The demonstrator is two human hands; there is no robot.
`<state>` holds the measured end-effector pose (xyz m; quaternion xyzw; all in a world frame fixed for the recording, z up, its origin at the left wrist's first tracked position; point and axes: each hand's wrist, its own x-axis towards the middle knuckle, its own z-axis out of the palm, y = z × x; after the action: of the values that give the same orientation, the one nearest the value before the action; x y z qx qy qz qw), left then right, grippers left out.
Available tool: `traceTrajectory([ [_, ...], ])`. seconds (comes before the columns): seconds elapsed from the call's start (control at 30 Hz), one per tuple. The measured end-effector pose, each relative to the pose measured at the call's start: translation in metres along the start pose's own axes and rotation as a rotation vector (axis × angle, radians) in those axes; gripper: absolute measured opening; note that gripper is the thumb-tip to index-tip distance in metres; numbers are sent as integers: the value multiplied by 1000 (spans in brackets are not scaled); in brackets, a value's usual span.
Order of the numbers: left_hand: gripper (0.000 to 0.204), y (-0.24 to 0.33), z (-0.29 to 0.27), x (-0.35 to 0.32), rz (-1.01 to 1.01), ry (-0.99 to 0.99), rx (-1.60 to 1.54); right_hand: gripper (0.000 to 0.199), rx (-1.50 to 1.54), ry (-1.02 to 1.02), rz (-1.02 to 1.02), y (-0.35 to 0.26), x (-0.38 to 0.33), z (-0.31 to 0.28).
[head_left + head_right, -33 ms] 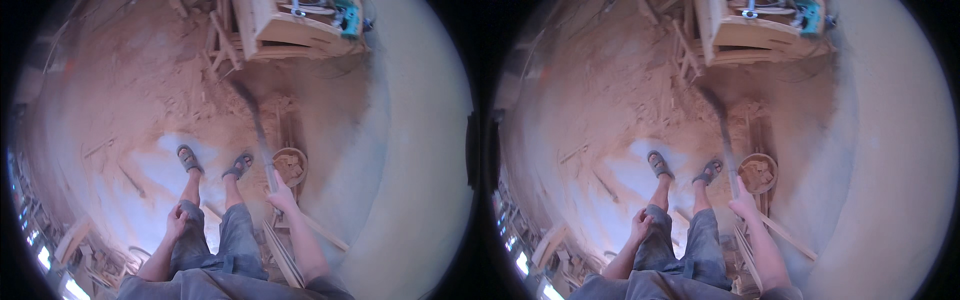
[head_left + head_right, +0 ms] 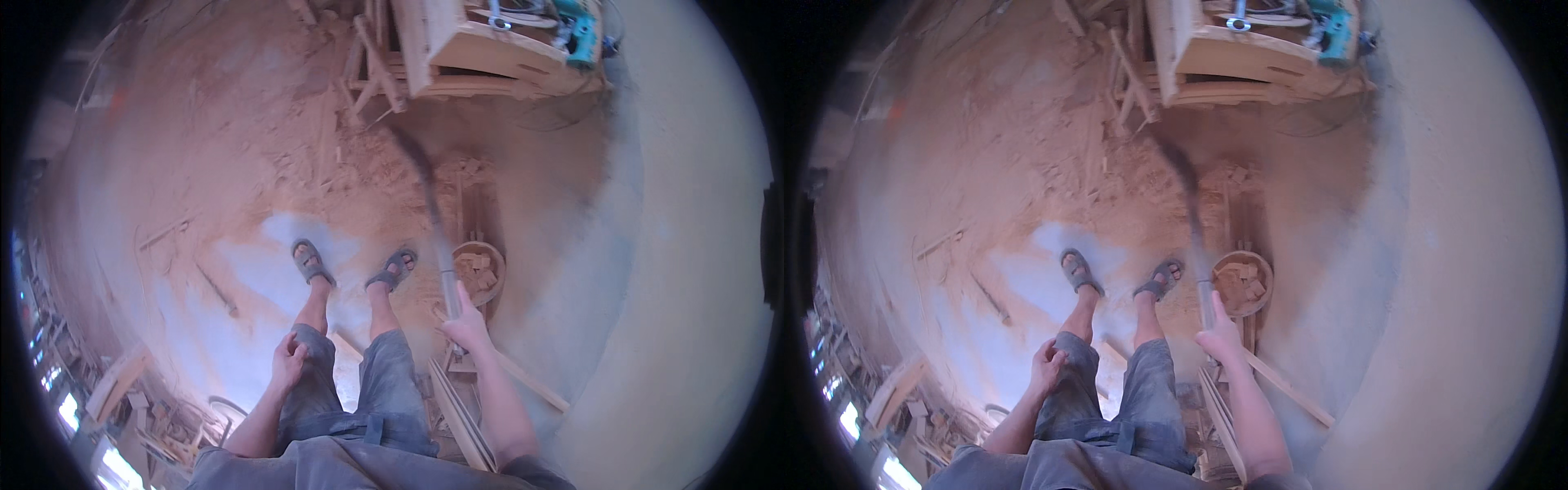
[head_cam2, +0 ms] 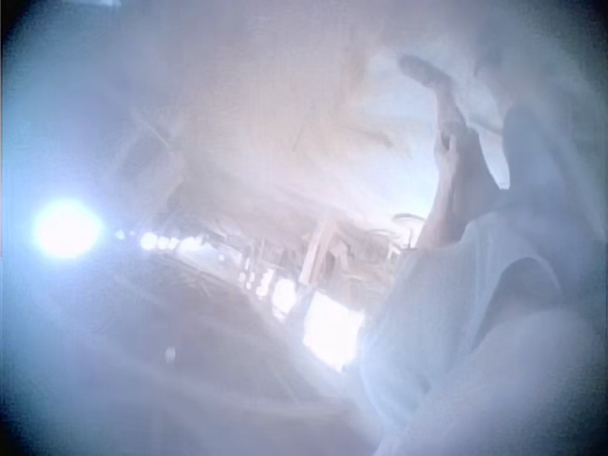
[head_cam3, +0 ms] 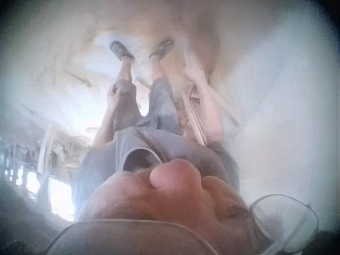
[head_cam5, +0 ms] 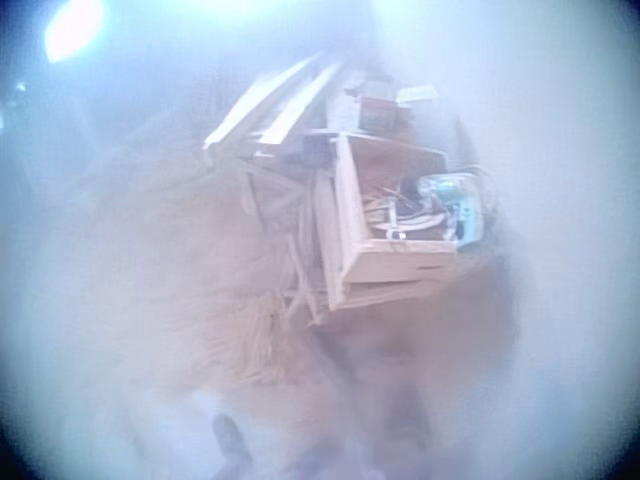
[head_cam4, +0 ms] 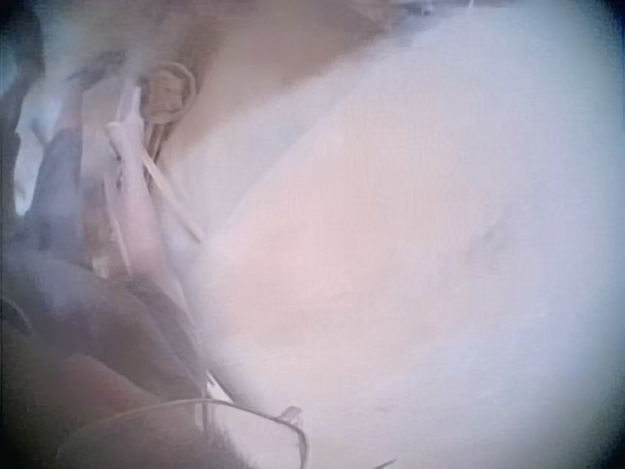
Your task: The person sweeps sawdust and small wood scraps into piles using a broom and picks up debris by hand.
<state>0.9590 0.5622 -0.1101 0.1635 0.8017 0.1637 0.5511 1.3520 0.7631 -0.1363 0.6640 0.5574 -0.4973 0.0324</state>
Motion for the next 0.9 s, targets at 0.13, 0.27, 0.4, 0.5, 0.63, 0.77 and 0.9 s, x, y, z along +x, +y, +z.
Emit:
traceTrajectory([
  [0.13,50,-27,-19,-17,-73,28,75,92,80,5,151,-34,75,-11],
  [0.27,51,-48,-15,-7,-67,16,-50,96,-186,15,197,-30,142,48],
  [0.4,54,-60,-49,-25,-99,35,-80,103,-345,-188,195,-64,72,113],
  [0.5,54,-77,-65,-30,-50,30,-11,103,-451,-283,252,-49,13,131],
  [0.63,52,-80,-103,-37,-17,53,-58,100,-187,-150,86,-46,-71,113],
  [0.77,51,-116,-135,-33,-9,73,-98,95,-34,44,82,-25,-77,82],
  [0.9,56,-154,-151,-38,-73,92,65,91,-341,40,244,-57,29,31],
])
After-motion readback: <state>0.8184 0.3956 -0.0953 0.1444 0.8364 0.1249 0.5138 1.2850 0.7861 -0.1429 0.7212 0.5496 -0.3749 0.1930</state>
